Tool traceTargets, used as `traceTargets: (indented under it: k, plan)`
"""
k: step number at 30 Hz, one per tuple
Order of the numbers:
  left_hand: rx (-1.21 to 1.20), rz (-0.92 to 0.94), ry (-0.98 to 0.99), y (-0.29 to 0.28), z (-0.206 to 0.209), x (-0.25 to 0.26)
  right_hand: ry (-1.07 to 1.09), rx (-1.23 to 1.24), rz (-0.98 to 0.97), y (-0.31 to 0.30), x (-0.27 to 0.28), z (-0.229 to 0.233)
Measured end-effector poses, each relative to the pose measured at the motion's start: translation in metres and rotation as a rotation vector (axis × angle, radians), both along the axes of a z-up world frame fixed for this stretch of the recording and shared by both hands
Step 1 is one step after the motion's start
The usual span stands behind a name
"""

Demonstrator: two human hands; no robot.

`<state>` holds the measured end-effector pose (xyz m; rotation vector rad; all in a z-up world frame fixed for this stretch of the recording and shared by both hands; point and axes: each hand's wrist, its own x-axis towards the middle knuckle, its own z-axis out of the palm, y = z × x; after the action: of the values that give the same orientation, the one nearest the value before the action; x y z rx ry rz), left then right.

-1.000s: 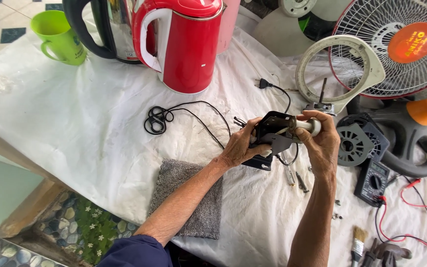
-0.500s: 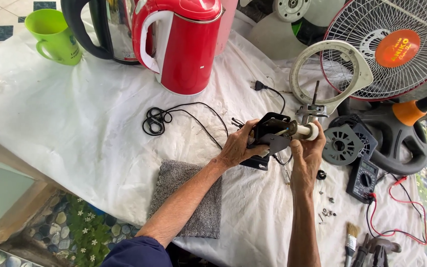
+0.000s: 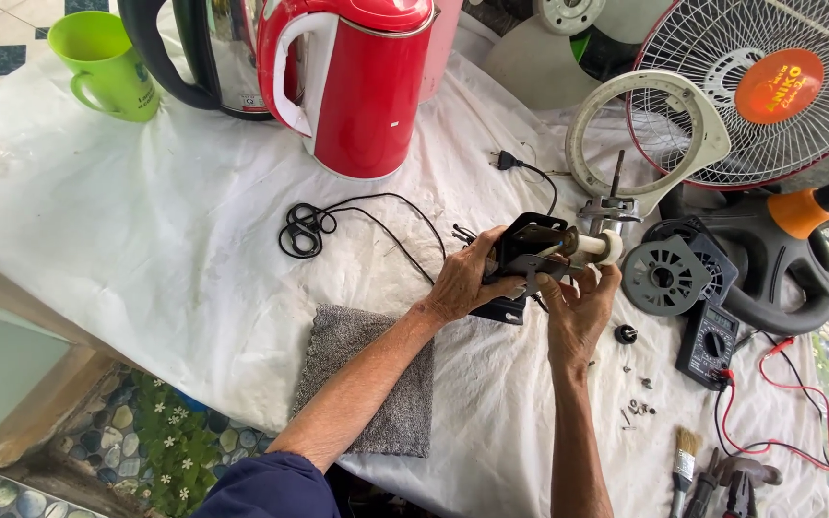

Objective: The person assembles a small electric motor onto a black metal bracket. They insert the motor, align it, and then use a screwdriver to tighten screws, securing the motor in place. The person also handles a white plastic component and various small screws during the process.

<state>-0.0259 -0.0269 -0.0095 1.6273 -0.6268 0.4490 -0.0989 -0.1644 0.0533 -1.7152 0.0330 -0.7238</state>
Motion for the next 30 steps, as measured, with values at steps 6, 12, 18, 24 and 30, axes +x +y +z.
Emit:
traceTargets:
  k: [6, 12, 18, 24, 30]
  plan:
    - [0.041, 0.037, -0.134, 0.006, 0.009, -0.006, -0.031, 0.106, 0.061, -0.012, 0.006, -0.002]
    - [0.039, 0.054, -0.223, 0.000, -0.011, 0.006, -0.041, 0.052, 0.002, -0.016, -0.003, -0.016]
    - [-0.049, 0.194, -0.254, 0.006, -0.015, 0.008, 0.047, -0.044, -0.104, 0.020, -0.023, -0.019]
    - [-0.228, 0.352, -0.115, 0.009, -0.010, 0.020, 0.116, -0.237, -0.204, 0.053, -0.012, -0.011]
    - [-0.452, 0.152, 0.334, 0.014, -0.020, 0.037, 0.130, -0.328, -0.307, 0.042, -0.004, -0.016]
